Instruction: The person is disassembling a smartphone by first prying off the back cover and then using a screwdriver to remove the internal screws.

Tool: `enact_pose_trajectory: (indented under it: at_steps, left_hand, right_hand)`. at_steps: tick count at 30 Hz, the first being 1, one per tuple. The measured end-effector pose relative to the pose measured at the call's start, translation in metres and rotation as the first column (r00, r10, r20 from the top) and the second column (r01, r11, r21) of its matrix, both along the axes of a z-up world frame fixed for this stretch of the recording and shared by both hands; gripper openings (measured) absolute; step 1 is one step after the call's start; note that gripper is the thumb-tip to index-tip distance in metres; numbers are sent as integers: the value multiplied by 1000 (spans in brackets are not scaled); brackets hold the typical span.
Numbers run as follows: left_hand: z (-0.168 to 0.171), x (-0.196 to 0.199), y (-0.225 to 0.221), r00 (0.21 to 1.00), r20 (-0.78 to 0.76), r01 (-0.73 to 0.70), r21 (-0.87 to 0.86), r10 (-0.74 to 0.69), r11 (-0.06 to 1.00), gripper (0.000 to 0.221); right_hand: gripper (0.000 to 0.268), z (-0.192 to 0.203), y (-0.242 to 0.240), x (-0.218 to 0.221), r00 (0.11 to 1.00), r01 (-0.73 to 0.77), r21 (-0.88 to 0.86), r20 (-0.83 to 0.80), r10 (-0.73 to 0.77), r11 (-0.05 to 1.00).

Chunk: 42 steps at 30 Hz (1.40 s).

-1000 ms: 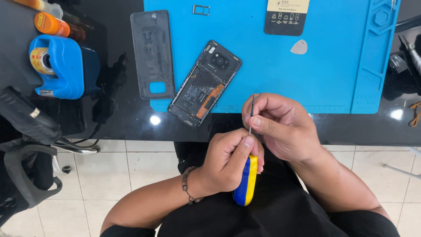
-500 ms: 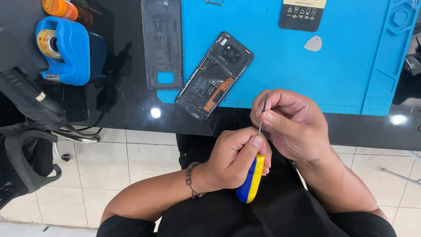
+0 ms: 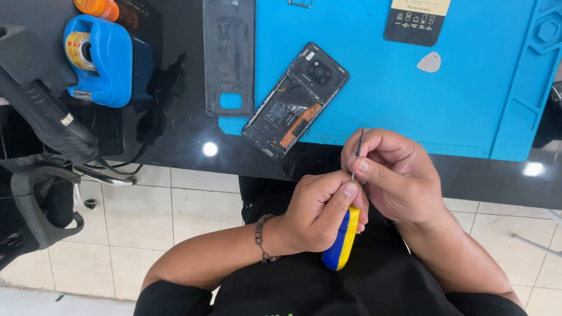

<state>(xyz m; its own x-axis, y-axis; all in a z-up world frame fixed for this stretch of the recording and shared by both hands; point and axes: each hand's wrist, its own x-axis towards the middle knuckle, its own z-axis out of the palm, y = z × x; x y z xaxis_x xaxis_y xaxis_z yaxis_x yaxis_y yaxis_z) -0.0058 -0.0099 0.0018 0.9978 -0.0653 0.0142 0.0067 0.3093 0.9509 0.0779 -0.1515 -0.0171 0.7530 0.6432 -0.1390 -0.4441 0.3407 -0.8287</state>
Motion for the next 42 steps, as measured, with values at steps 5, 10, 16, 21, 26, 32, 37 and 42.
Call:
enact_pose_trajectory:
  at_steps: [5,10,16,21,26,32,37,42]
  left_hand:
    - [4,0,3,999,-1,32,80,-32,996,38]
    - [0,-4,3,998,-41,54,38,-53,998,35]
    - [1,-3,5,996,-56,74,54,-71,996,36]
    - [3,-3,3,997,-35,70,34,-69,997,36]
    - [7,-6,1,998,14,55,56,-56,997,40]
    - [5,-4,3,998,50,23,59,-26,998,40]
    - [3,-4,-1,998,28,50,67,-52,997,41]
    - [3,-1,-3,999,22,26,86,-28,996,39]
  right_hand:
    - [3,6,5,-4,996,62,36,-73,-59,997]
    - [2,4,9,-5,989,84,58,-126,-77,995]
    - [3,6,14,-3,984,132,64,-133,-123,989]
    - [12,6,16,5,987,162,1,-21,-162,987]
    - [10,15,10,9,992,94,-20,89,-92,995]
    - [25,4,-8,16,991,-76,-38,111,80,996]
    - [14,10,0,9,992,-81,6,101,80,997]
    - [2,10,5,12,999,23,53,36,-25,998]
